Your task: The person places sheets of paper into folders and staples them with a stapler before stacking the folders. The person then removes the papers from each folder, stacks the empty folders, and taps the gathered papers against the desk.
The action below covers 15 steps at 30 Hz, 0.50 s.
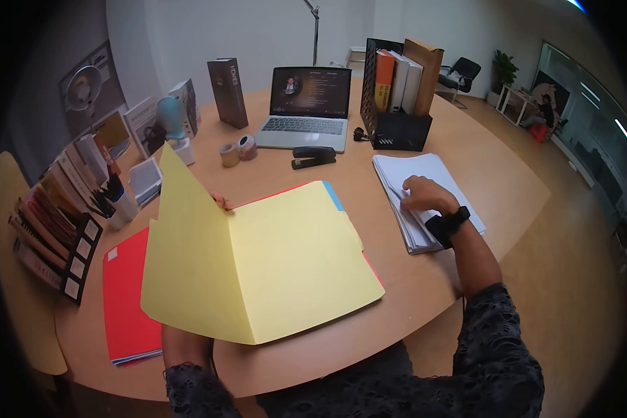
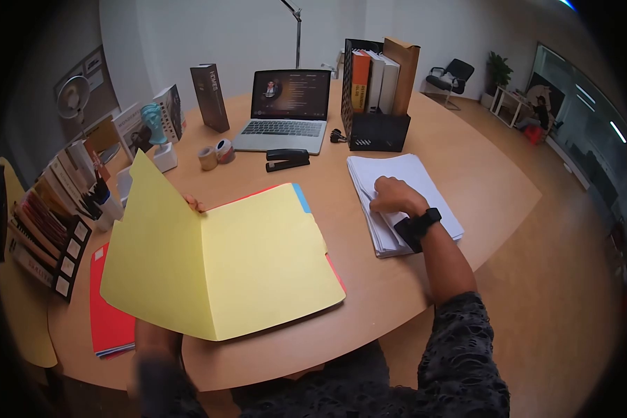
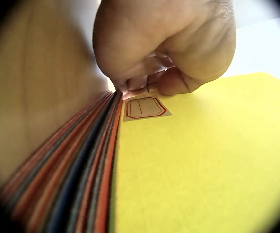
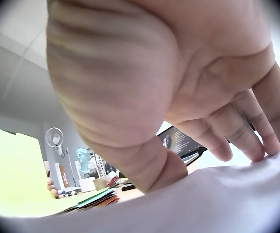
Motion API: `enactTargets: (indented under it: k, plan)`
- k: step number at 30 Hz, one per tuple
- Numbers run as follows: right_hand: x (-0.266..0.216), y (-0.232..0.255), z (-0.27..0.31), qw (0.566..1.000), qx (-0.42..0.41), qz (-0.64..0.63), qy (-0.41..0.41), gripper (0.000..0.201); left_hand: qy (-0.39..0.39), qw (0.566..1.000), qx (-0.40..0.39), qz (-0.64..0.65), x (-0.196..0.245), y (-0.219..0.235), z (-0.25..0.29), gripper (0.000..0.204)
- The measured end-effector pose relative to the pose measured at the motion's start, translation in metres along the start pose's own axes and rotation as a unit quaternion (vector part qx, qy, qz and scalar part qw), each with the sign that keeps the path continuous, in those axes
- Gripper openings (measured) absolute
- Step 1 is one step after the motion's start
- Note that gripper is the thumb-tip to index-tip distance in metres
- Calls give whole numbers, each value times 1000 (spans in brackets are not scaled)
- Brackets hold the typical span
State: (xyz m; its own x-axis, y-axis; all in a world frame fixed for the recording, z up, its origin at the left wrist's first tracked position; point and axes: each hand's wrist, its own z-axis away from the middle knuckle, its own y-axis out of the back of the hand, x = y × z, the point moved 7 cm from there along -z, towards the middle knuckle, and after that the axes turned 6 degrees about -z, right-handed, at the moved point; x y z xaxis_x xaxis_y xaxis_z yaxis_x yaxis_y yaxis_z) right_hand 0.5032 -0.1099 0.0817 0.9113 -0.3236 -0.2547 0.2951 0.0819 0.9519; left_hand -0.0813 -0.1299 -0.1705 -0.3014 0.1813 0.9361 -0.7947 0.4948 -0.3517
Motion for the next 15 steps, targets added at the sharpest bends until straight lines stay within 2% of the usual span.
enactTargets:
  k: [3,5,9,11,15]
  plan:
    - [4,-1,-2,1000,5,-8,0,49,4,1000,1,0,6,1,-5,34]
    - [-3,1,1,997,57,-10,60,35,5,1000,0,1,13,-1,-16,34]
    - [-10,-6,-2,996,72,22,41,33,6,1000,-1,4,9,-4,-12,34]
    - [-14,-9,-3,995,74,66,32,30,8,1000,-1,6,12,-6,-17,34]
    - [-8,-4,-11,992,95,67,40,27,1,1000,1,11,27,-15,-39,34]
